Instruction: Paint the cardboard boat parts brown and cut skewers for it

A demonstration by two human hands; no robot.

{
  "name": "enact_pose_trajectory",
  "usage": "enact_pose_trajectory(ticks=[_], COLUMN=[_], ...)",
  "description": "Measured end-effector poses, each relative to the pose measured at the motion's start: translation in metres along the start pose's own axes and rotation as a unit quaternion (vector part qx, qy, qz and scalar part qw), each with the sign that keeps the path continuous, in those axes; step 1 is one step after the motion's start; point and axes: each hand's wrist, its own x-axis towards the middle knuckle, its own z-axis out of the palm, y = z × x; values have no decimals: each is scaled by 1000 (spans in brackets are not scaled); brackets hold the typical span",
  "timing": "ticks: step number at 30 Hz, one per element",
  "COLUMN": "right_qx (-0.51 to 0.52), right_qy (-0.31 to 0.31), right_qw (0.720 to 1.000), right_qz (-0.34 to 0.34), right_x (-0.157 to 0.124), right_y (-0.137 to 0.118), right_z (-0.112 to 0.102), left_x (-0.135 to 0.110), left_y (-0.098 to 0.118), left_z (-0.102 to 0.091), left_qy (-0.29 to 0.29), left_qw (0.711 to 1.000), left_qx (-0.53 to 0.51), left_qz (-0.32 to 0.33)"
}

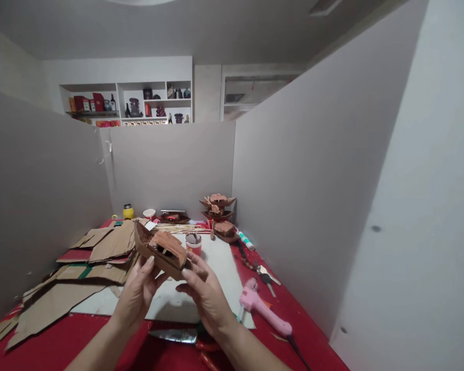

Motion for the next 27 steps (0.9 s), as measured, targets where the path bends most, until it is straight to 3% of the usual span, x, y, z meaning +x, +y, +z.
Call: enact_pose_trajectory(ticks=[6,13,22,27], right_qx=[-7,-27,-65,-68], right_qy=[10,-1,-5,-12], right_qw=[1000,999,995,994], right_qz=[26,45,77,82], right_x=[9,12,28,41], right_y=[-9,-9,9,17], right_z=[-16,-29,-29,-22], left_x=[-3,-8,3,11], left_y=[12,10,20,26], left_z=[-7,-17,-52,-61], left_qy=[32,24,14,35], left_qw=[999,997,993,991], left_qx=[42,76,104,102], left_qz=[-12,-19,-53,-81])
